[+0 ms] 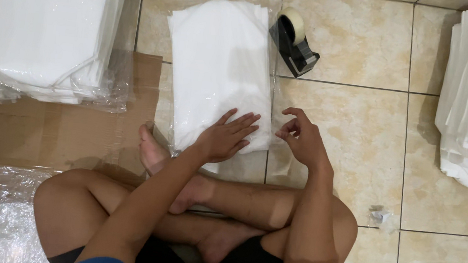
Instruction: The person sits on the floor and stacks white plastic bags into a neat pile. They then place the stack into a clear plastic bag, seal it, and use a tape dispenser to apply tape to secure the package.
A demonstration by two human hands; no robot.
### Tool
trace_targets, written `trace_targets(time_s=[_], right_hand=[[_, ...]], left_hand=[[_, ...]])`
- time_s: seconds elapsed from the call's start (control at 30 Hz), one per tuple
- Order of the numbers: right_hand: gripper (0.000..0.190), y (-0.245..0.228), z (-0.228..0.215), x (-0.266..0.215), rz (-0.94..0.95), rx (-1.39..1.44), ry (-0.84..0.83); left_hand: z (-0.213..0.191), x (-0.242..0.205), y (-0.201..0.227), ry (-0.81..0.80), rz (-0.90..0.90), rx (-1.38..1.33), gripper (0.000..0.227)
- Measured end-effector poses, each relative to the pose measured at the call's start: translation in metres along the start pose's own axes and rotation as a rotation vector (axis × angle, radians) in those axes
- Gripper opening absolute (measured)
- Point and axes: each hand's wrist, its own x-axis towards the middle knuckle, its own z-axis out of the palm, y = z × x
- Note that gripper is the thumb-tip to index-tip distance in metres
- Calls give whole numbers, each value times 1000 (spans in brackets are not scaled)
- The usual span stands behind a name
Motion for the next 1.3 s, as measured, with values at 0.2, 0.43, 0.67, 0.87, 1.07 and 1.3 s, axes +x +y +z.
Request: trace_targets(time_s=[0.2,0.43,0.67,0.87,1.07,1.3], right_hand=[[25,14,2,1,-140,167,74],[19,-11,-6,-9,-137,40,-73],[27,-3,-7,-12,-125,-141,-176],[14,5,-3,-10,-171,-162,-110],[11,11,-1,-7,-221,-106,-126],[18,-1,-4,-12,-192,-121,-123]], left_hand=[[34,3,-5,514,19,-294,24],[13,-5,9,536,-4,-472,5],[-10,-11,13,347,-51,-537,3],[-34,-16,26,303,-44,-314,3],[-41,-15,33,255,-145,-291,16],[-33,-6,30,289,-186,-575,4]])
